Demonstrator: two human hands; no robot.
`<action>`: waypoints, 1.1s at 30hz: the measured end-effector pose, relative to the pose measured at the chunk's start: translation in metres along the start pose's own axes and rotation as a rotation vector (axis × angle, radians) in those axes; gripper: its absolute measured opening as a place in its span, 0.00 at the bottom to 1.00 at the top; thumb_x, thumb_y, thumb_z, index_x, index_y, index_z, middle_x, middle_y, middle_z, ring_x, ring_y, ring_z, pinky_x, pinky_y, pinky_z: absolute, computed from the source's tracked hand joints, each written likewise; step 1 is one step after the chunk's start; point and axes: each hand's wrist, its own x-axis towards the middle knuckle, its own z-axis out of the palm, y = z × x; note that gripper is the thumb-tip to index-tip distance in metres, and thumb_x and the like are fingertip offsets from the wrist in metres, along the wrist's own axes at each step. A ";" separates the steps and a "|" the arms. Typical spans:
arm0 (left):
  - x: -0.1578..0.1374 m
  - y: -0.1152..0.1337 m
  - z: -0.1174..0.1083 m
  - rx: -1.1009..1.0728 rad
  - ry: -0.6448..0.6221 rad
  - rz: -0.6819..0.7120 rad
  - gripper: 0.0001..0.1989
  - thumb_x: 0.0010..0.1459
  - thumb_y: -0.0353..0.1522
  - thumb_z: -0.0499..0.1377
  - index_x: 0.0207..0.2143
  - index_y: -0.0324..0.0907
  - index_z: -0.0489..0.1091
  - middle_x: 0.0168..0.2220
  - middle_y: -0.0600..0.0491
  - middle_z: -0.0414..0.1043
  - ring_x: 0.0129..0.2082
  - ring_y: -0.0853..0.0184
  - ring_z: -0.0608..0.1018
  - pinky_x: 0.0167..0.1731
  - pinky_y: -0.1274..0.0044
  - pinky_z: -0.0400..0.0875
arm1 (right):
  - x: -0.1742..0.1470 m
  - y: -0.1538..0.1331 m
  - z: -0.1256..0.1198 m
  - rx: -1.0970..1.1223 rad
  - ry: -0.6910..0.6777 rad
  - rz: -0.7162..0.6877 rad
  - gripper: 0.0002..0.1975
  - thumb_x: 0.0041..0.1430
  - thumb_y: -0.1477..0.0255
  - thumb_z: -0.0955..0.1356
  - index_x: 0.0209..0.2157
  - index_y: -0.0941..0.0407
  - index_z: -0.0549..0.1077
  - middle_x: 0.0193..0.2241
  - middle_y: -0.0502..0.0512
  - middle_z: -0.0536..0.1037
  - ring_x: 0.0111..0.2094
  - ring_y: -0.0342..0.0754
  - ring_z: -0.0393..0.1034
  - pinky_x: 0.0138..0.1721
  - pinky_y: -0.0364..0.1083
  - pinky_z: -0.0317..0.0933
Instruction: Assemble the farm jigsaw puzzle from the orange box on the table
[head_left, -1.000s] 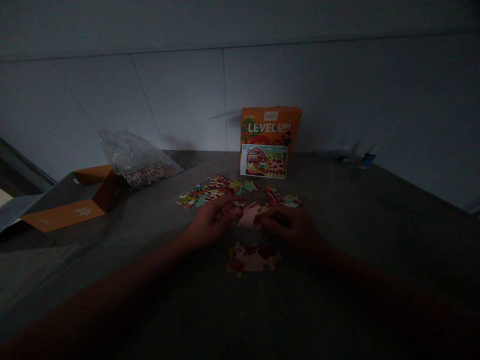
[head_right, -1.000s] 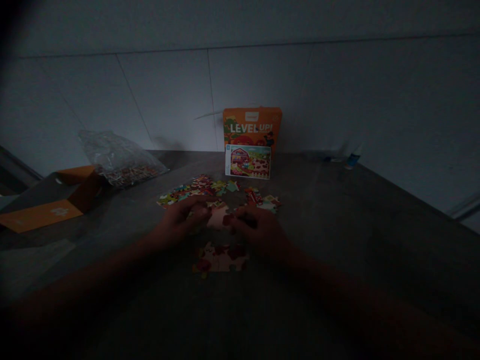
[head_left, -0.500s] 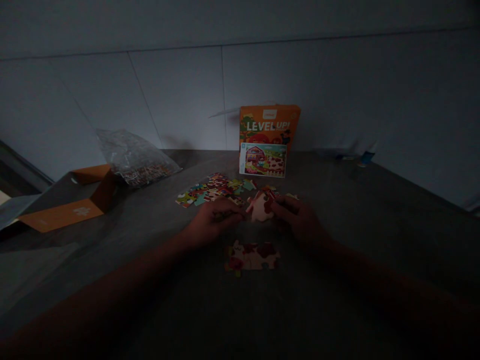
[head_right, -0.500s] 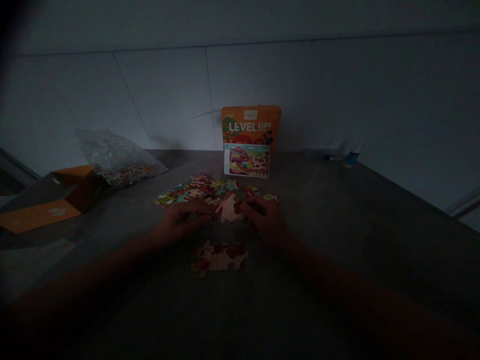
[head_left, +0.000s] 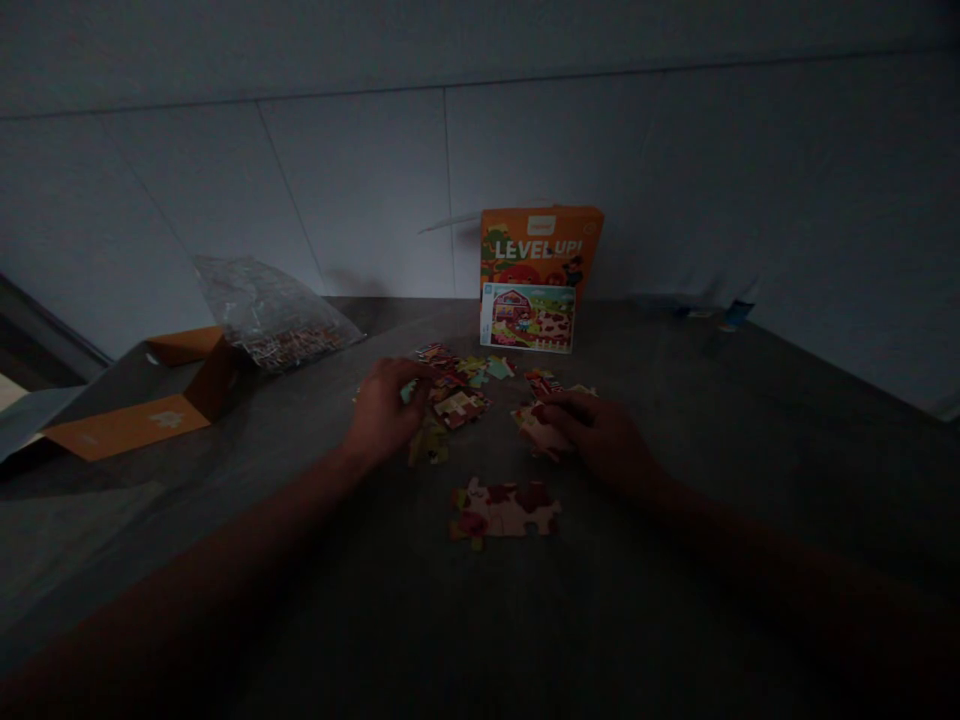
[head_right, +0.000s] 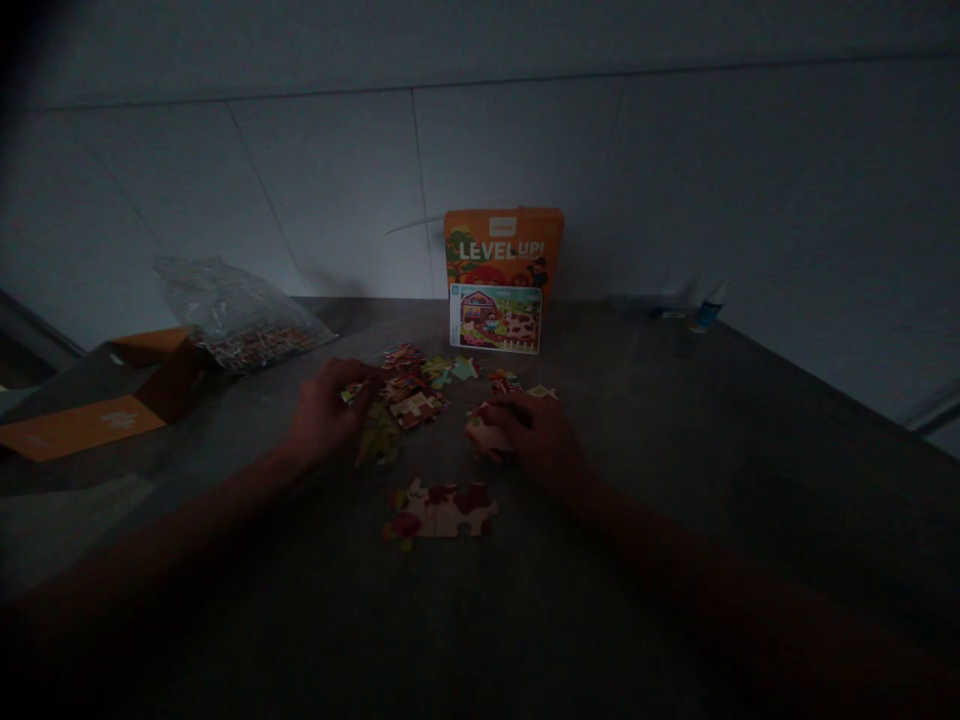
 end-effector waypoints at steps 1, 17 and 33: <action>0.004 -0.009 -0.001 0.041 0.043 -0.102 0.13 0.58 0.32 0.53 0.39 0.42 0.77 0.40 0.48 0.78 0.41 0.59 0.76 0.46 0.68 0.68 | 0.001 0.002 -0.001 -0.019 0.014 -0.003 0.13 0.59 0.66 0.65 0.39 0.56 0.79 0.36 0.56 0.81 0.36 0.50 0.75 0.36 0.46 0.66; 0.015 -0.031 -0.013 0.344 -0.219 -0.220 0.18 0.58 0.43 0.54 0.33 0.39 0.77 0.31 0.45 0.78 0.30 0.58 0.78 0.31 0.73 0.68 | 0.006 0.009 -0.006 0.033 0.170 0.123 0.17 0.55 0.65 0.68 0.44 0.59 0.76 0.34 0.59 0.81 0.27 0.48 0.74 0.24 0.44 0.65; -0.005 0.001 -0.020 0.214 -0.593 -0.184 0.27 0.40 0.53 0.65 0.33 0.42 0.68 0.30 0.48 0.73 0.27 0.61 0.74 0.23 0.76 0.63 | 0.009 0.015 -0.008 -0.457 0.331 -0.042 0.18 0.52 0.69 0.69 0.45 0.59 0.78 0.39 0.62 0.74 0.29 0.48 0.68 0.34 0.50 0.65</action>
